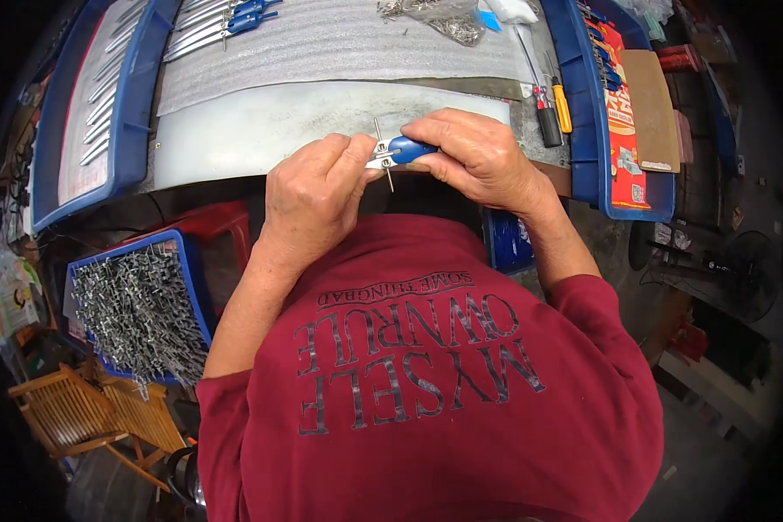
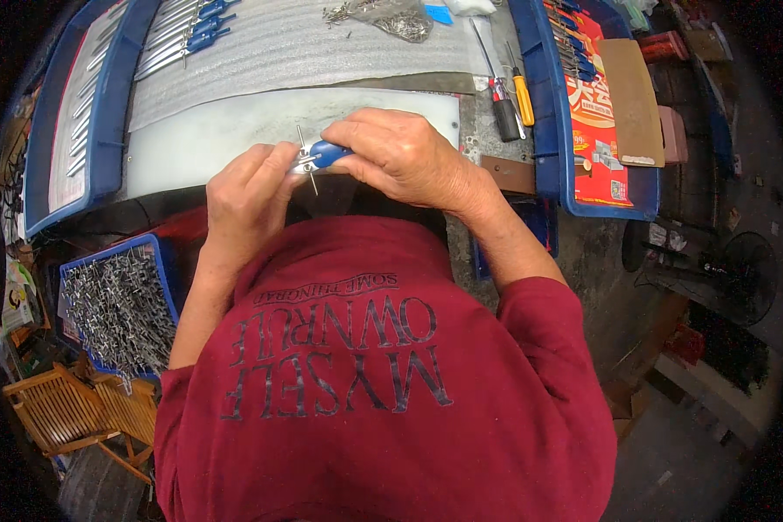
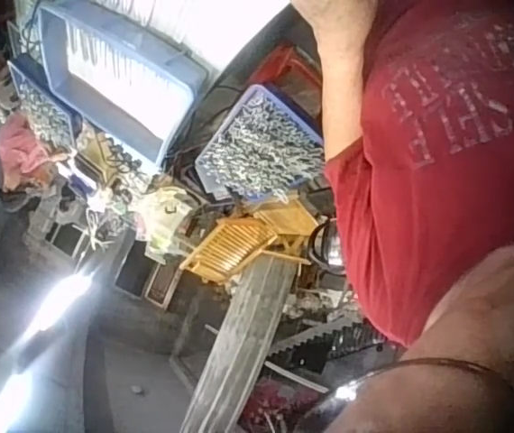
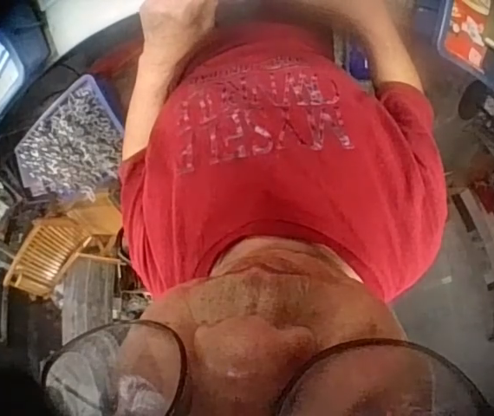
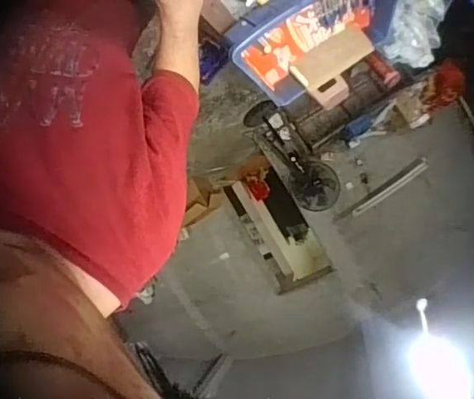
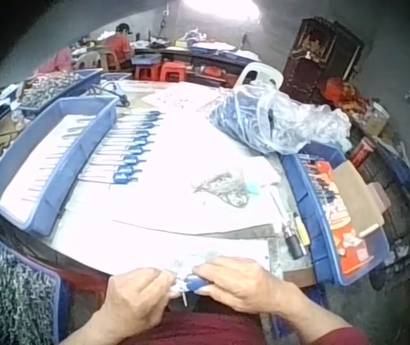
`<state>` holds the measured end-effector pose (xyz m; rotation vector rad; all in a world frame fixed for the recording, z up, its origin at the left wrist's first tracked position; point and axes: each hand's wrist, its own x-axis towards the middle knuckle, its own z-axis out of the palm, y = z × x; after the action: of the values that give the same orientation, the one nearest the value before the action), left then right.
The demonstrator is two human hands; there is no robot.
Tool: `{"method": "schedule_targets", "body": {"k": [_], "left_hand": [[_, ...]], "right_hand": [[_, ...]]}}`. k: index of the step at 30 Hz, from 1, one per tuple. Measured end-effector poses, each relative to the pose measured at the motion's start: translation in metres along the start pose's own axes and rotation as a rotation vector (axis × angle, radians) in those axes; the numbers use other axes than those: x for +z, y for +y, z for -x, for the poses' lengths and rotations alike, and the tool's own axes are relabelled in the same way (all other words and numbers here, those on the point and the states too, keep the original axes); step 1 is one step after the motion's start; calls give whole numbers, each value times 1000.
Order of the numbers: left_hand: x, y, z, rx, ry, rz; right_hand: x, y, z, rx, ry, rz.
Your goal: Assembling small metal pins into metal brackets and applying adhesive from a tube at a workstation.
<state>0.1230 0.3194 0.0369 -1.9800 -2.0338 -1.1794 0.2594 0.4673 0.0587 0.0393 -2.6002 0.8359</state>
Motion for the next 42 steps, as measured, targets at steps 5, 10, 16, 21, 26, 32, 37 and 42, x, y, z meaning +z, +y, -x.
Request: {"method": "schedule_targets", "body": {"k": [5, 10, 16, 21, 26, 32, 37, 42], "left_hand": [[-1, -3, -2, 22, -9, 17], [1, -2, -2, 2, 15, 3], [2, -2, -2, -1, 22, 3], [4, -5, -1, 10, 15, 10], [5, -7, 0, 13, 4, 11], [4, -7, -2, 17, -8, 7], [4, -5, -3, 25, -19, -14], [2, -4, -3, 25, -31, -12]], "right_hand": [[-3, 1, -2, -14, -37, -8], [-2, 2, -3, -9, -30, -11], [-2, 2, -2, 11, -19, -10], [1, 6, 0, 26, -3, -3], [2, 7, 1, 69, -15, -24], [2, 9, 2, 85, 0, -48], [3, 11, 4, 92, 4, -68], [1, 13, 2, 47, -17, -99]]}}
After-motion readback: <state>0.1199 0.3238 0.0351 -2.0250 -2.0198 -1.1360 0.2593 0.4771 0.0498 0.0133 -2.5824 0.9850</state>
